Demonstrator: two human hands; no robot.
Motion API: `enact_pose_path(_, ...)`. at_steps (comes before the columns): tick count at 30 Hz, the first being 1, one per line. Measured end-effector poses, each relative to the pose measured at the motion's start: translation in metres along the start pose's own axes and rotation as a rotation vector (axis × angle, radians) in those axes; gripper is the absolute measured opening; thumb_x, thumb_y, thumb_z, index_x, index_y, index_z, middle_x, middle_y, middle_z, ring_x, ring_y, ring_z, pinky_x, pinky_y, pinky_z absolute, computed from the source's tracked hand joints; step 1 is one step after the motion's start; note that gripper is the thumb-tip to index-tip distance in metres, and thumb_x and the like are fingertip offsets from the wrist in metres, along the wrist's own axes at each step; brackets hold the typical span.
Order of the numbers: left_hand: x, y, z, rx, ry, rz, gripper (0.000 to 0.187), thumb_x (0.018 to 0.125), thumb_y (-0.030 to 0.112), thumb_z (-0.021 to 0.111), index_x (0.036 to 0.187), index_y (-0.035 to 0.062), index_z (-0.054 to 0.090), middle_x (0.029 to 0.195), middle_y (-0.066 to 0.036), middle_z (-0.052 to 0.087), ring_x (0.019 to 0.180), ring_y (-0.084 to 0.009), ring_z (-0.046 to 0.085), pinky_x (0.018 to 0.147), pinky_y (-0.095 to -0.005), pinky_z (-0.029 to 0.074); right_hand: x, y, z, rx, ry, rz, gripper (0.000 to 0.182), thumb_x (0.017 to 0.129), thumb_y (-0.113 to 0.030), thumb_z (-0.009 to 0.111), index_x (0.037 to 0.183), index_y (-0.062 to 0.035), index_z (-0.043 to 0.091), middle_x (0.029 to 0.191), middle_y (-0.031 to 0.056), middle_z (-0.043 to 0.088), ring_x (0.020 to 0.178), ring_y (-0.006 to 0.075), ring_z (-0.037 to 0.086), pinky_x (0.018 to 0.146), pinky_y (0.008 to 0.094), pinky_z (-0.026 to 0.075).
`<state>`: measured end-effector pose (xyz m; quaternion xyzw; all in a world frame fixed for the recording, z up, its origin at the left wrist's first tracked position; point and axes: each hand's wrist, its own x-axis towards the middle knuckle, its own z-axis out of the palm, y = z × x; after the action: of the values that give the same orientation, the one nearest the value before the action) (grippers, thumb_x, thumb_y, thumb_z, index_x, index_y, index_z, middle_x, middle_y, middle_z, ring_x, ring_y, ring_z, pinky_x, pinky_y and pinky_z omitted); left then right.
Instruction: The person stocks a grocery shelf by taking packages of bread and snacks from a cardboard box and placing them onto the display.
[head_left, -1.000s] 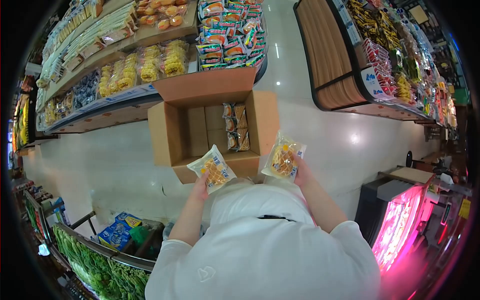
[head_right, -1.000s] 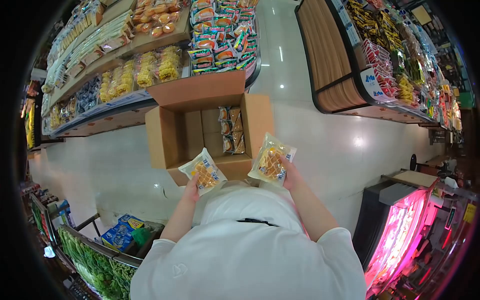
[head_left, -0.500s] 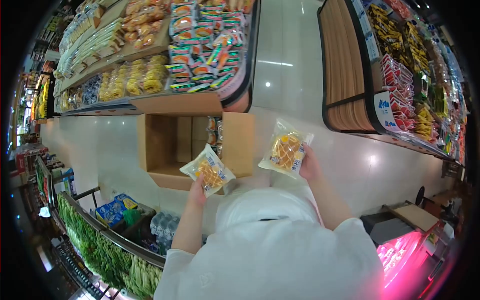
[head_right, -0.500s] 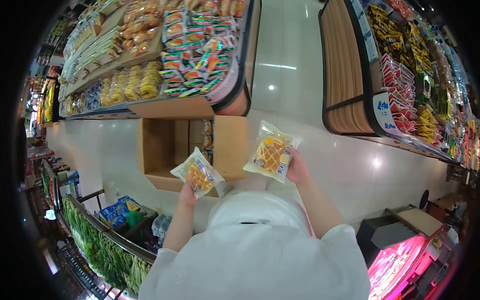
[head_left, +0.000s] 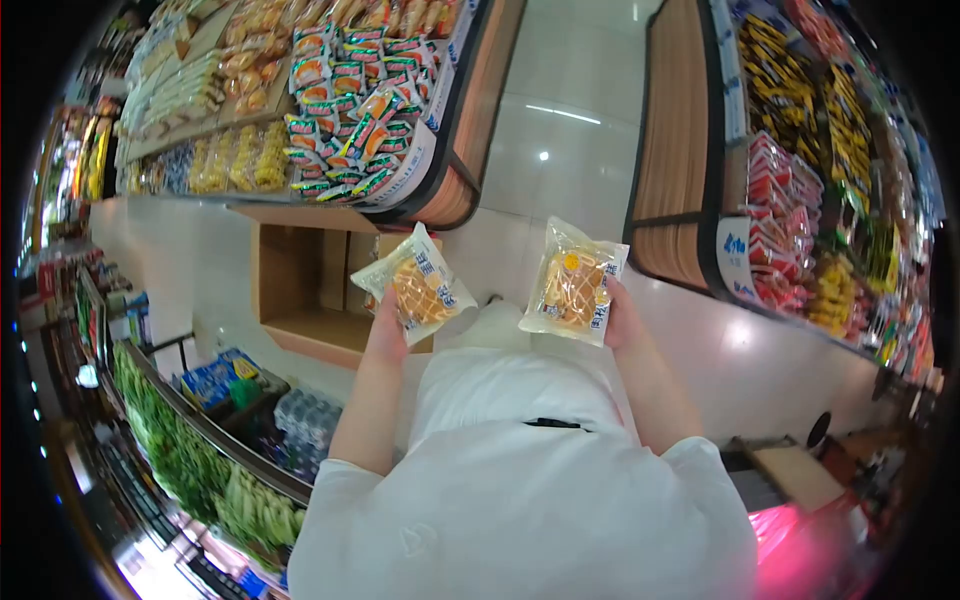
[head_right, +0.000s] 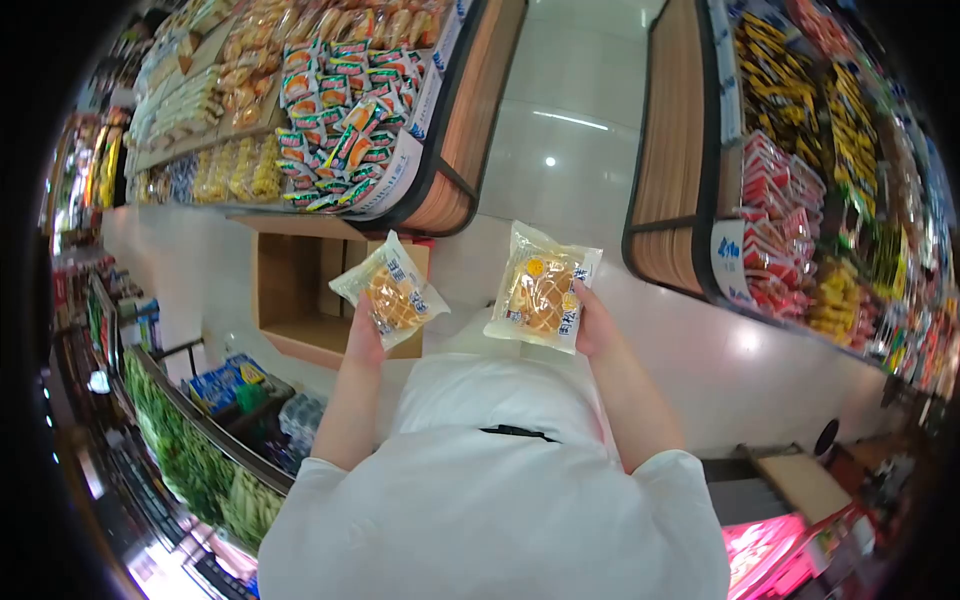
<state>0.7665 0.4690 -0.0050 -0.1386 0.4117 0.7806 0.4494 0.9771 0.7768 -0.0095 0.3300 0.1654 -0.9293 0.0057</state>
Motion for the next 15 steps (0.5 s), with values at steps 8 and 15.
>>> enact_pose_path(8,0.097,0.041,0.063,-0.214,0.009,0.057,0.057,0.102,0.046,0.029,0.147,0.0098,0.028,0.146,-0.013,0.041,0.131,-0.0348,0.044,0.106,-0.0548,0.039,0.086,-0.084,0.025,-0.083,0.002,0.006,0.055,0.096,-0.039,0.047,0.139,-0.0060,0.041,0.135,0.0157,0.052,0.121,0.0325,0.054,0.102,0.0510,0.043)
enact_pose_path(15,0.207,0.132,0.160,-0.267,0.006,-0.102,0.054,0.103,0.041,0.030,0.145,0.0077,0.031,0.142,-0.014,0.044,0.129,-0.0328,0.046,0.106,-0.0515,0.040,0.156,-0.197,0.109,-0.086,0.132,-0.052,0.052,0.097,-0.039,0.044,0.138,-0.0069,0.041,0.136,0.0139,0.051,0.123,0.0314,0.052,0.104,0.0514,0.041)
